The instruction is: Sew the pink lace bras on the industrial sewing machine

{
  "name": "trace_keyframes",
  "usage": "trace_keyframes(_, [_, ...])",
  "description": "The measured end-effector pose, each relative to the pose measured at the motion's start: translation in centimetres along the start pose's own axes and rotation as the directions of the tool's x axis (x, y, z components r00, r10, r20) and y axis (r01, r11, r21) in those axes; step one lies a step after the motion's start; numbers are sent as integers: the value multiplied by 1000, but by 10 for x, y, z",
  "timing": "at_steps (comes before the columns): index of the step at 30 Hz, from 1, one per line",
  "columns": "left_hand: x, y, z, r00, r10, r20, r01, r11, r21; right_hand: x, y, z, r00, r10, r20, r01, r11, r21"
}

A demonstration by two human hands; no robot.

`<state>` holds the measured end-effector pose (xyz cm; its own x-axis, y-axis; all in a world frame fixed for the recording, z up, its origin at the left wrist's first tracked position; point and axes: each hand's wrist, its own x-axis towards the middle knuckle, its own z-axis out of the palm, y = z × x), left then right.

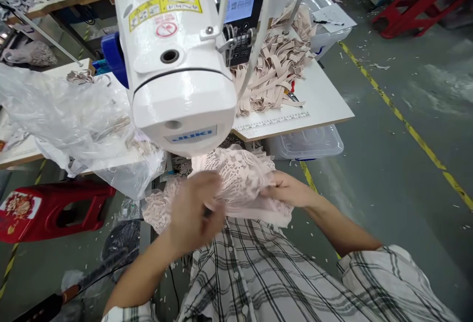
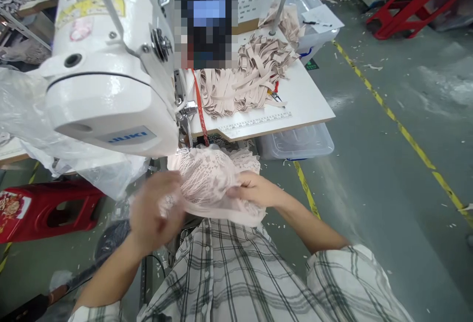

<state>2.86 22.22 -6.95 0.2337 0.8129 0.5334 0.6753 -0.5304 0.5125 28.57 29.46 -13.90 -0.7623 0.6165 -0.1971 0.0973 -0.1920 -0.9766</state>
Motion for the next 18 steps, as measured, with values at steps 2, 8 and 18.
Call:
trace_keyframes(2, [5, 23, 6, 957, 179, 227, -140, 974, -178, 3, -28, 10, 960, -53, 274, 112, 973, -201])
trace_keyframes(8, [8, 3, 14, 656, -283, 700, 416, 909, -22, 18, -64, 26, 916, 41, 398, 188, 834, -519])
trace_keyframes(18, [24, -62, -4, 618, -680, 394, 749, 661, -32, 84, -47, -4, 994, -106, -30, 74, 841, -536])
